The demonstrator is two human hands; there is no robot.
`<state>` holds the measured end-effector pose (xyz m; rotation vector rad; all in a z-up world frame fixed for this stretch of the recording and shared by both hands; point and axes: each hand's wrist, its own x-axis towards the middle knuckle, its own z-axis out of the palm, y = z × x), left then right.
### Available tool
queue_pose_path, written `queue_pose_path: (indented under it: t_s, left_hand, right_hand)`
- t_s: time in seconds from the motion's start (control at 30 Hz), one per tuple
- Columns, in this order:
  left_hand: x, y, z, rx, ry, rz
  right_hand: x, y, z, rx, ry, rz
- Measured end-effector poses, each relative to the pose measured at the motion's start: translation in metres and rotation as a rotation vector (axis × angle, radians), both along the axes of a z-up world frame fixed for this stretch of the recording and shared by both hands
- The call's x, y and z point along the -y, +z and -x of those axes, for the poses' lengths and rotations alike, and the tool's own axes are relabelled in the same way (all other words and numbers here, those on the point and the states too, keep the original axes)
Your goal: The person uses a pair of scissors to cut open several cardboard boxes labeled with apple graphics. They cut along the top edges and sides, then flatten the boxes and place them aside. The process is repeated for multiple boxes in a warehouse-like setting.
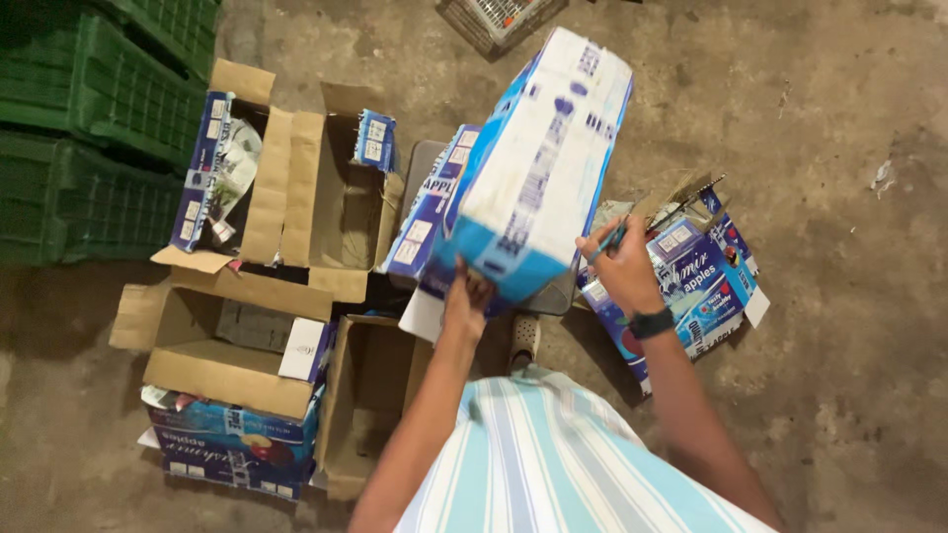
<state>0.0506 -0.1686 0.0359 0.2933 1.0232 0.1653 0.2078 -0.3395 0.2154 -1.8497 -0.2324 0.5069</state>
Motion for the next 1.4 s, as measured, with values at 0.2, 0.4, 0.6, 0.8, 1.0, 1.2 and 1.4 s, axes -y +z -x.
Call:
queue_pose_path:
  t_s: [0.2,0.4,0.6,0.8,1.0,1.2,1.4]
  left_hand:
    - [-0.007,0.062,-0.07,0.017,-0.079,-0.212]
    - [0.002,0.098,-0.072,-0.011,-0.096,-0.346]
    - [-0.006,0.102,-0.059,-0.037,-0.145,-0.383]
    - [-0.006,0.105,-0.055,-0.054,-0.16,-0.419]
    - [-0.01,0.103,-0.053,-0.084,-0.165,-0.394]
    - [-0.019,0.106,-0.05,-0.078,-0.15,-0.371]
    - [-0.019,0.109,-0.049,-0.089,-0.169,-0.381]
  right_hand:
    - [-0.002,0.071,0.033,-0.475,0.294,0.054]
    - [0.0,0.099,0.011,-0.581,0.388,0.206]
    - [0.033,0.138,-0.033,0.209,0.704,0.689]
    - [0.047,0.133,-0.064,0.284,0.679,0.54]
    - [0.051,0.114,-0.04,0.358,0.548,0.546]
    - [0.047,0.148,-0.012,0.357,0.533,0.513]
    - [0.045,0.17,0.003,0.116,0.428,0.124]
